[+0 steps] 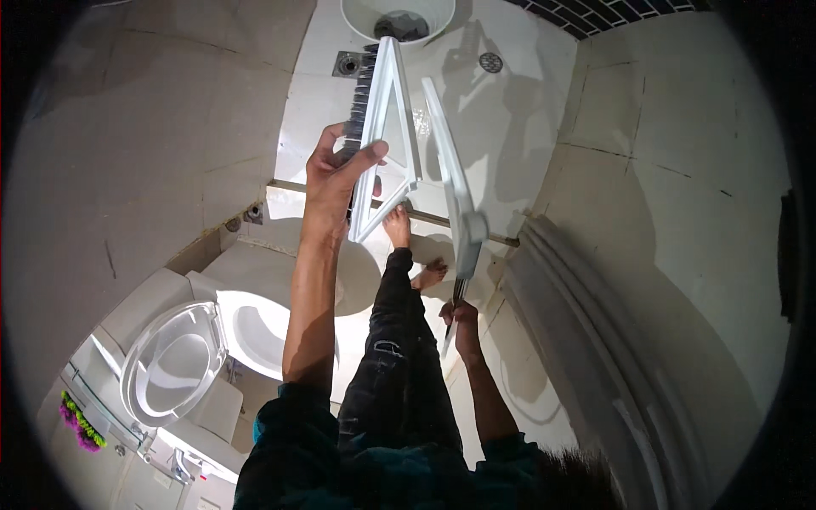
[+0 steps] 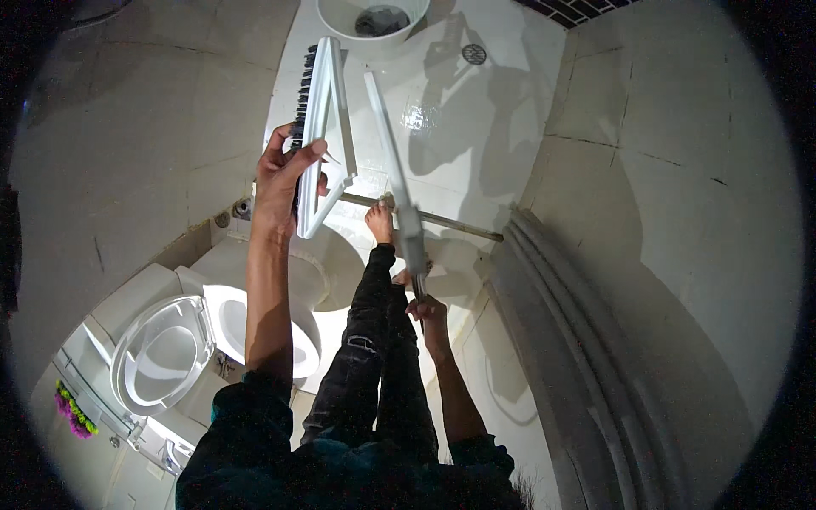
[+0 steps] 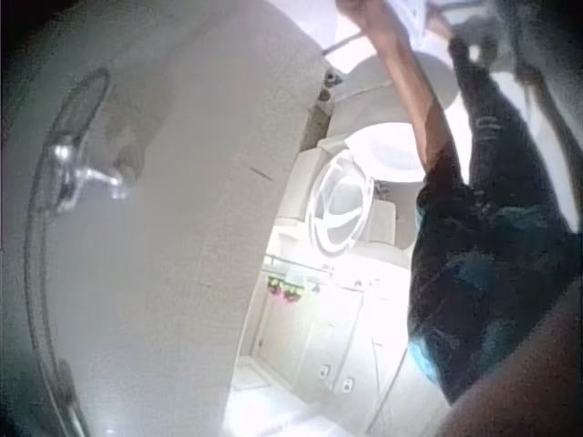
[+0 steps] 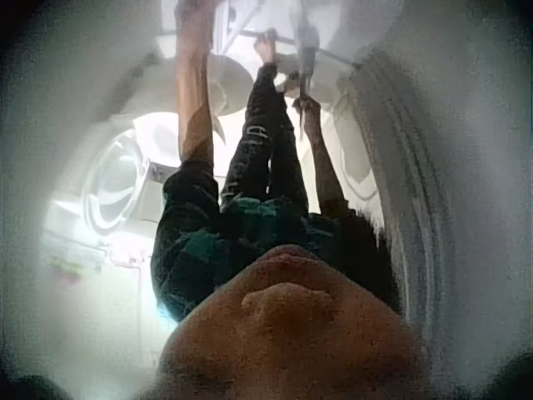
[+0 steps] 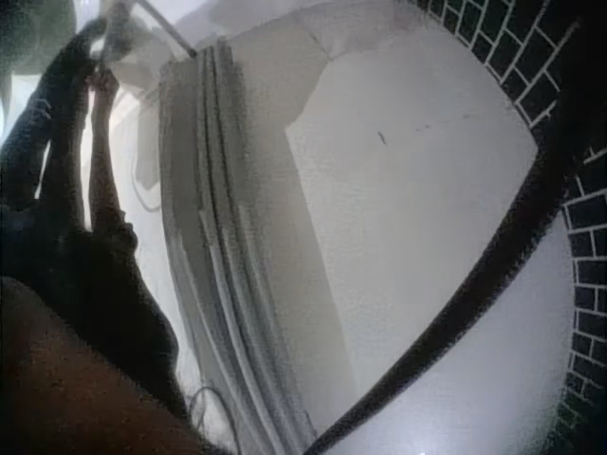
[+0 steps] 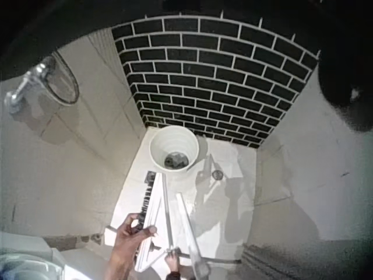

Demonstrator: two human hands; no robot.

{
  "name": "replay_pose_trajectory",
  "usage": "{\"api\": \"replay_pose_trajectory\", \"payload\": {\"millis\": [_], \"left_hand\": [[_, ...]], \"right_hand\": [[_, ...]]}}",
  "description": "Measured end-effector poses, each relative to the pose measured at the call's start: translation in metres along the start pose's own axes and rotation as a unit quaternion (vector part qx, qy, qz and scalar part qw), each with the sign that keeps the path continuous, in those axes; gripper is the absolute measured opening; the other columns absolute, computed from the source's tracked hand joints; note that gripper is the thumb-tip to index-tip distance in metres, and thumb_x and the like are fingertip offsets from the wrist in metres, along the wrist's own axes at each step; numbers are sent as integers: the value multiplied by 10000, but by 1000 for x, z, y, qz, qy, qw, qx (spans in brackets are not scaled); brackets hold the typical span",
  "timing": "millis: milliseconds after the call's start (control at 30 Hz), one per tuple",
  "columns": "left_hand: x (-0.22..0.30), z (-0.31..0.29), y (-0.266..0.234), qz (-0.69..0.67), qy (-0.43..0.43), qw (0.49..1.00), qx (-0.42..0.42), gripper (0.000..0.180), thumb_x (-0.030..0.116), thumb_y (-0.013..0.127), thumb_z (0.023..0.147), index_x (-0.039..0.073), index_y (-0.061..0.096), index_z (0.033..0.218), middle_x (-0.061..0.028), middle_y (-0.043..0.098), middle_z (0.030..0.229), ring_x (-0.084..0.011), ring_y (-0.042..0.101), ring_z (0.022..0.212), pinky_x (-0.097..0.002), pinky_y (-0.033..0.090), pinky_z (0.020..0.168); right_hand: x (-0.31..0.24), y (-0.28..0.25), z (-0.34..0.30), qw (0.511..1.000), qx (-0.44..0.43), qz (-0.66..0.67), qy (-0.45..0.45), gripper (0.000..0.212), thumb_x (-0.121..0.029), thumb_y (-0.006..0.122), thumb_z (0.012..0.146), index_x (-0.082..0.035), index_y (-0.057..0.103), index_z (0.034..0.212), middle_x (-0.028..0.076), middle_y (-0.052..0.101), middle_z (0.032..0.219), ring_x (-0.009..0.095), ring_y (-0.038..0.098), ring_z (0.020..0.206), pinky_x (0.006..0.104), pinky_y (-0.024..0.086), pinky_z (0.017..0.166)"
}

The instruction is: The person reassembles a white plastic cleaning brush by fitting the black bristle head into the frame and securing a long metal handle.

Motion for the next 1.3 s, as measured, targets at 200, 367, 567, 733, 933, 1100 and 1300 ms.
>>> {"api": "replay_pose_trajectory", "payload": {"millis": [200, 367, 567, 733, 933, 1100, 1300], "left_hand": [[67, -50, 14, -40, 31, 997, -63, 315, 89, 678, 716, 41, 496, 968, -97, 599, 737, -103, 509, 458, -208, 408, 397], [118, -106, 8, -68, 84, 994, -18, 325, 97, 680, 719, 35, 483, 970, -109, 602, 735, -112, 514, 460, -212, 407, 392], [125, -154, -9, -108, 158, 973, 125, 318, 106, 690, 707, 57, 449, 909, -78, 583, 705, -128, 508, 429, -224, 429, 384], [106, -164, -16, -152, 177, 956, 180, 318, 122, 707, 696, 42, 467, 889, -69, 568, 688, -124, 506, 424, -223, 419, 376], [87, -158, -30, -156, 166, 948, 223, 325, 113, 710, 692, 35, 466, 891, -82, 580, 701, -125, 515, 448, -228, 429, 398], [72, -149, -49, -170, 169, 938, 251, 337, 98, 706, 694, 33, 448, 900, -100, 591, 718, -128, 521, 464, -232, 439, 412], [75, -150, -66, -172, 176, 936, 251, 340, 84, 705, 693, 34, 437, 895, -99, 592, 721, -125, 526, 475, -234, 448, 424]], "right_hand": [[-43, 26, -2, 973, -77, -216, 0, 364, -253, 650, 740, -34, 586, 1023, 46, 611, 921, 144, 547, 890, 279, 388, 827], [-97, 74, -5, 979, -82, -169, -82, 366, -372, 608, 775, -19, 567, 862, -22, 463, 684, 77, 418, 661, 227, 338, 626], [-110, 98, -20, 981, -132, -130, -49, 326, -334, 505, 862, -13, 559, 840, -25, 436, 624, 63, 391, 583, 212, 311, 564], [-110, 112, -40, 985, -89, -133, -71, 316, -343, 515, 864, -51, 560, 754, -63, 370, 534, 27, 307, 492, 188, 243, 462], [-101, 121, -55, 993, -20, -114, -36, 287, -284, 563, 842, -13, 573, 747, -27, 440, 526, 51, 398, 446, 201, 326, 422], [-94, 135, -64, 992, -6, -122, -35, 248, -258, 574, 835, -14, 605, 864, 0, 492, 539, 54, 454, 449, 195, 362, 417], [-83, 145, -80, 989, -17, -141, -38, 283, -234, 563, 841, -29, 575, 1036, 8, 534, 629, 47, 492, 534, 186, 382, 475]]}}
Point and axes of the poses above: each hand's wrist, its own z-axis towards the middle knuckle, its own y-axis out of the palm, x = y × z, the point moved 5 cm from there along z, towards the middle knuckle
